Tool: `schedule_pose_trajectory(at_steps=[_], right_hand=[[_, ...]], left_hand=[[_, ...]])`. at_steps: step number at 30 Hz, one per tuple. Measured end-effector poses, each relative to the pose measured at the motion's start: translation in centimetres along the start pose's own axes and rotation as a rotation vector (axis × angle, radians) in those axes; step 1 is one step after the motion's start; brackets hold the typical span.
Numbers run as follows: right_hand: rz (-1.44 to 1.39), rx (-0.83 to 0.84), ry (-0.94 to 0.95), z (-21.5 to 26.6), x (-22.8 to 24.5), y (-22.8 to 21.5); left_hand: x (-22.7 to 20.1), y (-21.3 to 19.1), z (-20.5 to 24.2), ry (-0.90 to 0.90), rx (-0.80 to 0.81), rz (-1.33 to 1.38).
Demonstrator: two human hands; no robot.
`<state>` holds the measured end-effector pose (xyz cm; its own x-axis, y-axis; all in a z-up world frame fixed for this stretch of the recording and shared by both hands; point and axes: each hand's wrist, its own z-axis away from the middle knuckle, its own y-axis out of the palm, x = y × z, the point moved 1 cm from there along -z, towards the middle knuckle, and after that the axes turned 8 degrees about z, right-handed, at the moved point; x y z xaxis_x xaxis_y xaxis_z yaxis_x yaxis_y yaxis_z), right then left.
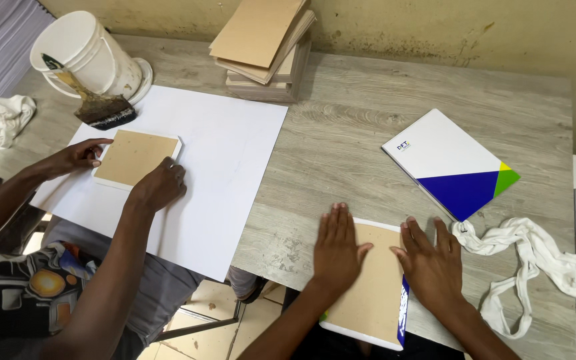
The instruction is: The person applies glue to the spine of a book using a brush and then wraps a cover around it. They press the cover onto the book and smooth it out with their hands. The person repeats this process with multiple books, stacking the finished ones on the table.
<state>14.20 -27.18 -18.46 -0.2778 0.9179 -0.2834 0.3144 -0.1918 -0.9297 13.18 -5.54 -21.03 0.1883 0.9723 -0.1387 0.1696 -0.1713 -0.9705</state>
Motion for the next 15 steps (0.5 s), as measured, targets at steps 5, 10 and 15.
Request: schedule_pose_trajectory(at_steps=[5,10,15], right_hand=[[-0.222,-0.169,-0.016,-0.4,2.6,0.5],[-0.275,-0.163,-0.032,-0.9,3.5,0.7],[-0.099,-0.193,0.037,-0.2,4.5,-2.2]], left_hand=[[-3.2,-4.1,-0.1,0.144,-0.142,0.431],[-3.7,-5.2,-1.1,0.126,-0.259,0.393],[-3.6,-5.8,-0.3,0.162,-0.259,0.309]])
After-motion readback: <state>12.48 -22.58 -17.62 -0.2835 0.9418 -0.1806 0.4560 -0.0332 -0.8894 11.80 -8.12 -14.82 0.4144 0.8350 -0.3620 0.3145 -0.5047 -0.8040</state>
